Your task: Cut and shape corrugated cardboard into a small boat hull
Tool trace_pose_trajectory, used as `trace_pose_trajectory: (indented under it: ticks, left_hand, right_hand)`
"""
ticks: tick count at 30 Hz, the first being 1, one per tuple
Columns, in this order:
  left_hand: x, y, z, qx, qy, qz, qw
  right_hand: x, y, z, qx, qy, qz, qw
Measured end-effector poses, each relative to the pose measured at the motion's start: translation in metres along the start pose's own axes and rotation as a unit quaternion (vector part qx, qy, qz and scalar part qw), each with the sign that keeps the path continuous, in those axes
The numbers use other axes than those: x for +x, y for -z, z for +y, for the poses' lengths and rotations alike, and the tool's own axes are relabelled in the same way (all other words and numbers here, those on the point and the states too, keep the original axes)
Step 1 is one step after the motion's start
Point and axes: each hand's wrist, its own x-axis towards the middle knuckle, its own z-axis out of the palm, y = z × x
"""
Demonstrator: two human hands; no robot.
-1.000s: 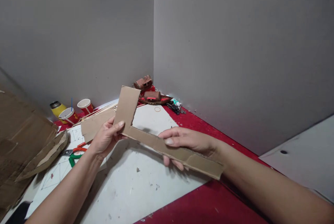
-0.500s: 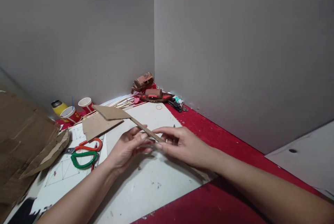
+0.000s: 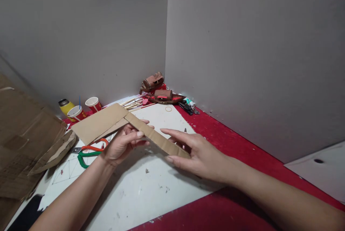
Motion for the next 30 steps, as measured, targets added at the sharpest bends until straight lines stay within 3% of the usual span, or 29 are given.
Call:
trace_pose_trajectory:
  ticks: [7, 14, 17, 20, 22, 25, 27, 30]
  left_hand:
    - [0.000, 0.008, 0.000, 0.013, -0.023, -0.064, 0.998]
    - [0.004, 0.009, -0.008, 0.019, -0.013, -0.043, 0.999]
    - [0.005, 0.008, -0.012, 0.005, 0.000, -0.033, 0.999]
    - [0.006, 0.007, -0.016, -0.019, 0.015, -0.030, 0.999]
    - [0.006, 0.005, -0.019, -0.026, 0.024, -0.022, 0.999]
    - [0.008, 0.004, -0.020, -0.026, 0.023, -0.003, 0.999]
    - [0.009, 0.004, -0.019, -0.030, 0.009, 0.015, 0.999]
    - [0.011, 0.005, -0.016, -0.041, -0.012, 0.058, 0.997]
  right_hand:
    - [-0.002, -0.002, -0.001, -0.024, 0.035, -0.020, 0.999]
    - [-0.001, -0.004, 0.002, -0.021, 0.036, -0.029, 0.999]
    - [-0.002, -0.005, 0.003, 0.007, 0.021, -0.040, 0.999]
    - [-0.003, -0.007, 0.004, 0.073, -0.042, -0.082, 0.993]
    - [-0.003, -0.007, 0.004, 0.157, -0.115, -0.129, 0.972]
    - [-0.001, -0.005, 0.003, 0.306, -0.220, -0.192, 0.906]
    - [0.000, -0.002, 0.003, 0.379, -0.245, -0.213, 0.866]
    - [0.003, 0.001, 0.003, 0.422, -0.250, -0.233, 0.840]
